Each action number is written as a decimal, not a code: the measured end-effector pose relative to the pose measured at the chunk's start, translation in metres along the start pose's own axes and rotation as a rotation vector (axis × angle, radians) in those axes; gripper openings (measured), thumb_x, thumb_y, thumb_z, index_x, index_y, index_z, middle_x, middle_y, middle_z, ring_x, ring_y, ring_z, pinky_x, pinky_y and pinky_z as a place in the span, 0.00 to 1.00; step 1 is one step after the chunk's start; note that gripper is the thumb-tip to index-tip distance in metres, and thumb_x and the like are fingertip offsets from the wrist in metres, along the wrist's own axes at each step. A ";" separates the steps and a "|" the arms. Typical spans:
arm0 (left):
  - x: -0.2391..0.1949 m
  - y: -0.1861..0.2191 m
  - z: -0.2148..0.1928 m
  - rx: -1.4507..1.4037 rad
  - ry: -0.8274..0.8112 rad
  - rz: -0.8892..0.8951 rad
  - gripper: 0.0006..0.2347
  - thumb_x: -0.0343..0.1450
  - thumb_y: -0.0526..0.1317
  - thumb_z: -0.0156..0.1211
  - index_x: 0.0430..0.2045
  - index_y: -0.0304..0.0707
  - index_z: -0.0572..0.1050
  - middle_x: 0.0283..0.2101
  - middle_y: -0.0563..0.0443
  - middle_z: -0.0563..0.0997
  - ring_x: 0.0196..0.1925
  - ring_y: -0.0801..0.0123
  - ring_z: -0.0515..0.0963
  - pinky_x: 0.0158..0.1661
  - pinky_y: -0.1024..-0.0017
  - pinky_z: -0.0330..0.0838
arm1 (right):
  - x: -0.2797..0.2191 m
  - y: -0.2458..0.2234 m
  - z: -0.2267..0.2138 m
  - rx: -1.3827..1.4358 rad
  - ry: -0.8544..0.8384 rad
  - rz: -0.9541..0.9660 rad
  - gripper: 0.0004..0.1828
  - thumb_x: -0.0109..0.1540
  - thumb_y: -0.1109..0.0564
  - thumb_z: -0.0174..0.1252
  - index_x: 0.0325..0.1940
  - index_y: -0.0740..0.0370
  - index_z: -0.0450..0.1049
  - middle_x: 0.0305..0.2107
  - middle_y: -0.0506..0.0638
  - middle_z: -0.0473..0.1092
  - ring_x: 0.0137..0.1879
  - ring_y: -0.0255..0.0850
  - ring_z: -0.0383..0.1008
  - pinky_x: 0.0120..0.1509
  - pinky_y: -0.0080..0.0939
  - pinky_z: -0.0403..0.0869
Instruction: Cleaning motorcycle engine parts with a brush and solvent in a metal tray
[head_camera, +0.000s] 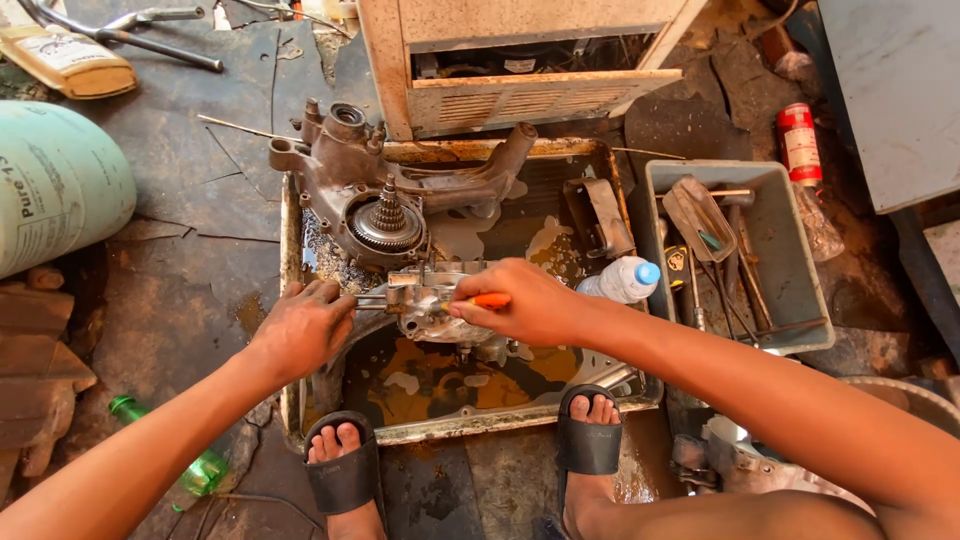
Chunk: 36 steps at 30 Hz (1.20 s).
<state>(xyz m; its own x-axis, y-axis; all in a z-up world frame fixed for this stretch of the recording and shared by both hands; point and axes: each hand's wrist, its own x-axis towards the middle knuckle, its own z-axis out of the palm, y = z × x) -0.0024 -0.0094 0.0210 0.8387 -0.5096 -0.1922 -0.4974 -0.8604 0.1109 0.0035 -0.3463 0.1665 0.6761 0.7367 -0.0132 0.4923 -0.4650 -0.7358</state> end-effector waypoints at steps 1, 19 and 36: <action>0.000 -0.002 0.005 -0.004 -0.002 -0.005 0.11 0.76 0.49 0.44 0.38 0.56 0.77 0.43 0.52 0.80 0.47 0.63 0.82 0.51 0.62 0.69 | 0.005 -0.002 0.000 0.002 -0.006 -0.001 0.10 0.66 0.52 0.55 0.40 0.58 0.79 0.27 0.57 0.78 0.37 0.58 0.80 0.42 0.53 0.74; -0.007 0.001 0.004 -0.044 0.226 0.136 0.09 0.72 0.47 0.51 0.38 0.47 0.75 0.34 0.48 0.77 0.42 0.53 0.80 0.43 0.57 0.67 | 0.048 0.000 0.011 -0.029 -0.061 0.215 0.11 0.61 0.46 0.56 0.30 0.50 0.78 0.17 0.56 0.74 0.29 0.59 0.75 0.35 0.50 0.73; -0.012 0.006 -0.006 0.062 0.290 0.190 0.07 0.71 0.42 0.54 0.39 0.46 0.74 0.40 0.49 0.74 0.44 0.57 0.76 0.40 0.62 0.68 | 0.035 -0.019 0.025 -0.357 -0.218 -0.326 0.13 0.69 0.54 0.52 0.34 0.63 0.75 0.24 0.54 0.77 0.28 0.44 0.79 0.31 0.39 0.75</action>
<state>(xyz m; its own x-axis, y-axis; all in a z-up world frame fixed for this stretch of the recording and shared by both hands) -0.0141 -0.0081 0.0295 0.7536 -0.6477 0.1122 -0.6556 -0.7530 0.0568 0.0041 -0.2993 0.1633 0.3456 0.9384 0.0092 0.8399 -0.3049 -0.4490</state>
